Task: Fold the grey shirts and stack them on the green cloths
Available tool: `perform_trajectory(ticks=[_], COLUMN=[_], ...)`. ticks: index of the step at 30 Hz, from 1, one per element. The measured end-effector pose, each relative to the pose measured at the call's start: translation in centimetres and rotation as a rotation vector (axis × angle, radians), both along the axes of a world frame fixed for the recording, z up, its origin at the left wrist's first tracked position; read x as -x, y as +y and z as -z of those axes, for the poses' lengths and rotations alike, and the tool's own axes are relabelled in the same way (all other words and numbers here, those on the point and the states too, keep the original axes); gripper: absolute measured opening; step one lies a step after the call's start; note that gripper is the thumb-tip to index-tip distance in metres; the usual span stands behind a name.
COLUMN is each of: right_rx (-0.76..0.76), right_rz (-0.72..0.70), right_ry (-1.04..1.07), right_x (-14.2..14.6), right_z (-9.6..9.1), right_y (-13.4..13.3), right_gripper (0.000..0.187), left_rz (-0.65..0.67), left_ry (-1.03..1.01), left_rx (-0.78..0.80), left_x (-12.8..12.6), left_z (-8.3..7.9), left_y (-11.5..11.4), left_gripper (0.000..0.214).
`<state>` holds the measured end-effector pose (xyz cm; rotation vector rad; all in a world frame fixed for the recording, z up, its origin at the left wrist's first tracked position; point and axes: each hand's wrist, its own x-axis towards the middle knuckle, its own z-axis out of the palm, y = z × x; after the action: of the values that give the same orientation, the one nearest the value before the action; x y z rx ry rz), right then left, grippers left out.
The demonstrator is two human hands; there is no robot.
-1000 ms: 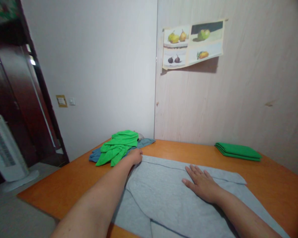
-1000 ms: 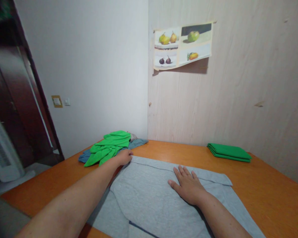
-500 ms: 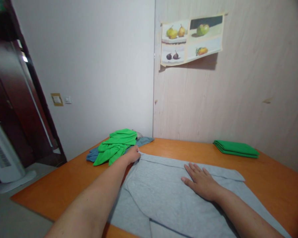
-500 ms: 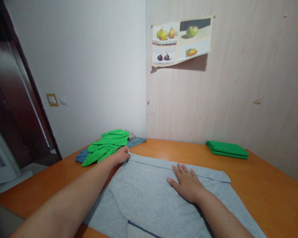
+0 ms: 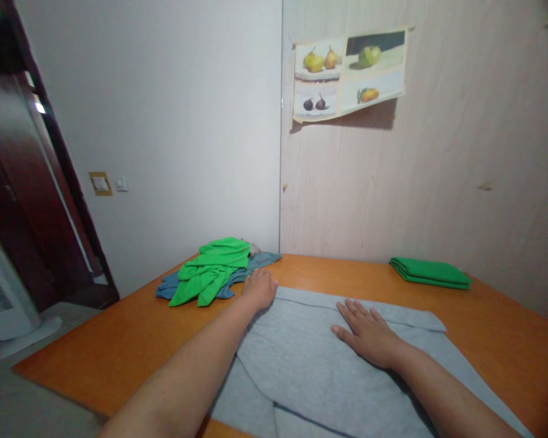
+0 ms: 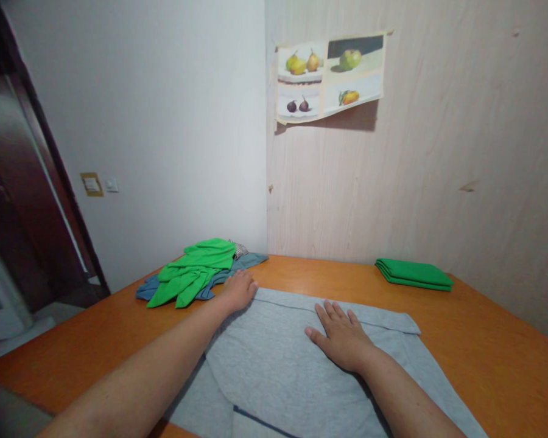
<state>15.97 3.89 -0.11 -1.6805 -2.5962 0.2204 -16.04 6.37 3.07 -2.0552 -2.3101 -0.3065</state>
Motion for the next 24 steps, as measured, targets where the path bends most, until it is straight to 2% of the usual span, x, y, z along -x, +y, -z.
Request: perform_trajectory(ticks=[3,6,11,16,20,24], right_rx=[0.001,-0.001,0.016,0.032,0.049,0.062], right_rz=[-0.002,-0.006,-0.004,-0.001,-0.005,-0.005], right_ry=[0.0,0.012,0.009,0.021,0.024,0.023], right_x=[0.0,0.0,0.1,0.3,0.3,0.3], right_z=[0.0,-0.1,-0.4,-0.7,-0.9,-1.2], right_y=[0.0,-0.1,-0.2,-0.4,-0.4,-0.6], right_gripper=[0.094,0.093,0.094,0.094,0.096,0.096], left_rz=[0.015,-0.013,-0.045,0.064,0.173,0.205], left_ry=[0.0,0.0,0.021,0.052,0.047,0.029], left_rx=[0.084,0.132,0.147,0.119,0.14,0.18], left_x=[-0.7,-0.7,-1.2,-3.5,-5.3,-5.4], left_z=[1.2,1.9,1.1,-0.1,0.4,1.3], left_y=[0.1,0.2,0.1,-1.1,-2.2,-3.1], left_gripper=[0.074,0.084,0.081,0.077,0.078,0.082])
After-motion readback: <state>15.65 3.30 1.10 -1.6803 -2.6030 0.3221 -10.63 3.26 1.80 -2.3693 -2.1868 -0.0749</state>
